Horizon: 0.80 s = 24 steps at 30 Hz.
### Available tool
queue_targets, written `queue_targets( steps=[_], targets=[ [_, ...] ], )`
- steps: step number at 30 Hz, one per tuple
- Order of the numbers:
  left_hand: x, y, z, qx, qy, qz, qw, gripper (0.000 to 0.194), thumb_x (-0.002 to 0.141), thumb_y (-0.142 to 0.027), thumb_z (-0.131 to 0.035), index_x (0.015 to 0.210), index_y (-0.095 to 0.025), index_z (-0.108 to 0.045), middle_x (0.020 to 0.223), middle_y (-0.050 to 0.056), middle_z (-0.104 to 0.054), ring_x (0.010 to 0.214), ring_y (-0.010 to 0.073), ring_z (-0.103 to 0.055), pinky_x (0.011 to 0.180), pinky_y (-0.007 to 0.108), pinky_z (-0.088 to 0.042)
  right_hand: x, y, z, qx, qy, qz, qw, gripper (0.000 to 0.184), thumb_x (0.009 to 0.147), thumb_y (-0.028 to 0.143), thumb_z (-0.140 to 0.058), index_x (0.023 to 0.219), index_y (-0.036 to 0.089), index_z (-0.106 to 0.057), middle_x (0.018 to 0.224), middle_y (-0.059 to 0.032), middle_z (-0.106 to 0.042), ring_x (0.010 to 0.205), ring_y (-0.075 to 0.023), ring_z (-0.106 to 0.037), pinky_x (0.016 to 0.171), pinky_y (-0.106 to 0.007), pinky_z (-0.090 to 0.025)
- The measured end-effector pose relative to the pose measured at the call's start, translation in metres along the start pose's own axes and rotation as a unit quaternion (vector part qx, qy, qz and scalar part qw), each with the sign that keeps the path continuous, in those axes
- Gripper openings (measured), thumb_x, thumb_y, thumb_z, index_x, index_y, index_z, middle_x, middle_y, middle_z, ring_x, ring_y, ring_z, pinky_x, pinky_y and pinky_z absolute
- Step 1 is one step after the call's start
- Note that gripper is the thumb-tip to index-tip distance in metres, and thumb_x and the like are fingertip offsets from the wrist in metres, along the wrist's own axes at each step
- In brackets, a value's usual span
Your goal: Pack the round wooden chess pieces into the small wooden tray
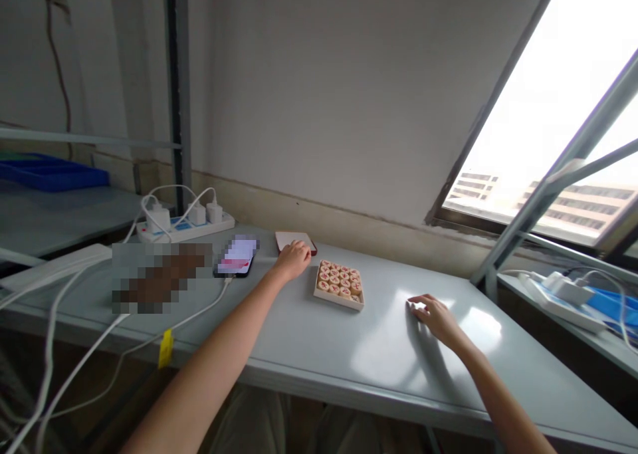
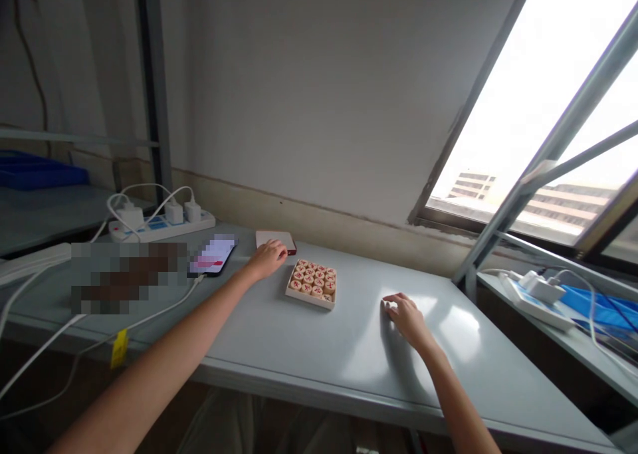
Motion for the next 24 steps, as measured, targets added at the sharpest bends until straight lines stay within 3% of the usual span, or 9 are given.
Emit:
queue_targets(
  steps=[3,7,10,12,14,19,21,24],
  targets=[
    [-0.001,0.001,0.000,0.025,-0.021,-0.011,0.999,0.022,0.081,-0.019,-0.037,0.084,-0.015,-0.059,0.093,0.010,-0.057,0.094,0.0221,-0.049,0.079,0.033,-0.040,0.002,0.030,0.004,0.094,-0.019,0.024,0.995,0.024,0.069,0.027,-0.047,0.086,0.018,-0.063,0.083,-0.0079,-0.062,0.068,-0.0189,-0.059,0.064,-0.030,-0.047],
    [0.000,0.004,-0.004,0.006,-0.028,-0.015,0.999,0.019,0.080,-0.019,-0.039,0.083,-0.016,-0.058,0.093,0.008,-0.055,0.094,0.0213,-0.048,0.081,0.033,-0.040,0.003,0.101,0.016,0.210,-0.046,0.099,0.972,0.032,0.072,0.033,-0.051,0.100,0.019,-0.056,0.087,-0.0061,-0.062,0.072,-0.0166,-0.059,0.065,-0.029,-0.047],
    [0.002,0.006,-0.007,-0.036,-0.024,-0.008,0.999,0.016,0.079,-0.020,-0.042,0.081,-0.017,-0.058,0.091,0.006,-0.055,0.093,0.0196,-0.048,0.083,0.031,-0.040,0.002,0.150,0.017,0.242,-0.043,0.173,0.954,0.033,0.074,0.032,-0.052,0.105,0.021,-0.053,0.084,-0.0031,-0.062,0.075,-0.0153,-0.058,0.070,-0.029,-0.046],
    [0.002,0.008,-0.009,-0.053,-0.021,0.002,0.998,0.016,0.079,-0.019,-0.042,0.083,-0.017,-0.057,0.092,0.006,-0.055,0.094,0.0191,-0.048,0.085,0.031,-0.040,0.001,0.167,0.012,0.241,-0.038,0.197,0.949,0.030,0.076,0.030,-0.052,0.104,0.021,-0.054,0.083,-0.0023,-0.062,0.077,-0.0152,-0.057,0.073,-0.029,-0.045],
    [0.002,0.010,-0.007,-0.053,-0.033,0.011,0.998,0.019,0.078,-0.018,-0.043,0.092,-0.017,-0.054,0.099,0.007,-0.054,0.100,0.0201,-0.046,0.086,0.033,-0.040,0.002,0.169,0.004,0.240,-0.038,0.192,0.951,0.027,0.075,0.028,-0.052,0.101,0.021,-0.055,0.087,-0.0033,-0.062,0.077,-0.0156,-0.057,0.074,-0.031,-0.045],
    [0.000,0.018,0.003,-0.032,-0.091,0.034,0.995,0.048,0.075,-0.015,-0.045,0.121,-0.013,-0.032,0.126,0.013,-0.039,0.118,0.0236,-0.035,0.091,0.038,-0.036,0.002,0.154,-0.005,0.269,-0.046,0.151,0.950,0.025,0.075,0.034,-0.052,0.096,0.021,-0.056,0.099,-0.0062,-0.057,0.082,-0.0170,-0.056,0.070,-0.030,-0.047],
    [0.000,0.023,0.000,-0.029,-0.087,0.047,0.995,0.050,0.076,-0.016,-0.045,0.124,-0.012,-0.029,0.129,0.015,-0.038,0.119,0.0236,-0.034,0.093,0.037,-0.034,-0.001,0.150,-0.002,0.235,-0.065,0.140,0.960,0.026,0.076,0.038,-0.050,0.094,0.021,-0.057,0.095,-0.0060,-0.058,0.085,-0.0188,-0.055,0.071,-0.031,-0.045],
    [0.000,0.031,-0.010,-0.022,-0.038,0.069,0.997,0.044,0.079,-0.020,-0.045,0.121,-0.010,-0.035,0.126,0.016,-0.043,0.116,0.0238,-0.039,0.094,0.035,-0.033,-0.005,0.142,0.005,0.179,-0.085,0.104,0.975,0.032,0.081,0.045,-0.040,0.091,0.021,-0.058,0.082,-0.0049,-0.061,0.073,-0.0184,-0.056,0.068,-0.031,-0.042]
  ],
)
Point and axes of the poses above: each hand's wrist, its own x-axis towards the middle knuckle, its own z-axis out of the back of the hand, y = z × x, the point moved 10 cm from there along x, towards the middle knuckle
